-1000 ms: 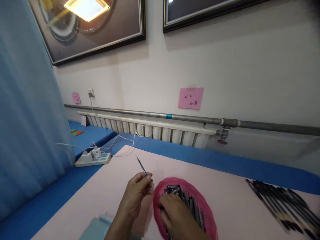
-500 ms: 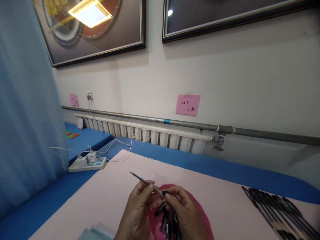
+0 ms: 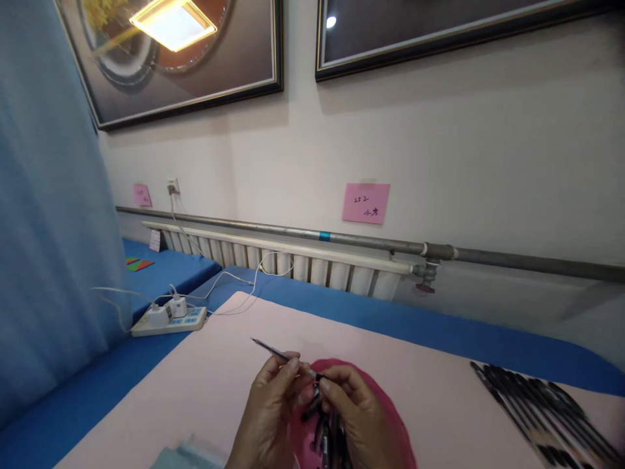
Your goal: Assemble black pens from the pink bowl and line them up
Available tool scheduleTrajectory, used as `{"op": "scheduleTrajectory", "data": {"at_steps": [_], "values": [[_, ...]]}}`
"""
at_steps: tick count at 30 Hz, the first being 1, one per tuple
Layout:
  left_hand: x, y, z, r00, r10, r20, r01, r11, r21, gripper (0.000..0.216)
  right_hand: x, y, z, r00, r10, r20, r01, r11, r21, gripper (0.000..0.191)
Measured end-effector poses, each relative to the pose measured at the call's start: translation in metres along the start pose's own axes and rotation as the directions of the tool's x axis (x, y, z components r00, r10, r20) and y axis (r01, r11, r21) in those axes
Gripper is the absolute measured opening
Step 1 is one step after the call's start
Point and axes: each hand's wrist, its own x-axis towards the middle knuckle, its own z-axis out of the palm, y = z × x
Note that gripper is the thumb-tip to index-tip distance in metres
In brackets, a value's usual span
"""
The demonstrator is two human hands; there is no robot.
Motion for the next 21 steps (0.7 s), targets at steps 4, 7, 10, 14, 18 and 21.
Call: {"op": "scheduleTrajectory", "data": {"at_steps": [4,7,10,14,18,21], "values": [[-0.002,-0.001,0.003,1.000,-0.004,-0.003,0.004,1.000,-0.010,0.031,-0.002,-0.001,0.001,1.000,0.006,-0.003,-0.006,1.000,0.025,0.010],[-0.003,-0.002,0.005,1.000,-0.004,-0.014,0.003,1.000,-0.027,0.032,-0.003,-0.002,0.002,1.000,-0.003,-0.014,0.003,1.000,-0.005,0.008],[-0.002,-0.005,0.005,1.000,0.005,-0.016,-0.006,0.999,-0.048,0.032,-0.003,-0.002,0.002,1.000,-0.022,-0.019,0.021,0.998,-0.065,0.008],[-0.001,-0.008,0.005,1.000,0.014,-0.005,-0.014,0.998,-0.061,0.030,-0.002,-0.001,0.000,0.997,-0.067,0.031,0.070,0.993,-0.092,0.010],[-0.001,-0.007,0.005,1.000,0.015,-0.024,-0.016,0.999,-0.037,0.032,-0.002,-0.007,-0.002,0.990,-0.120,0.074,0.134,0.962,-0.236,0.010],[-0.001,-0.006,0.005,1.000,0.020,-0.023,-0.020,1.000,-0.015,0.034,-0.004,-0.012,-0.002,0.984,-0.149,0.102,0.176,0.911,-0.372,0.013]]}}
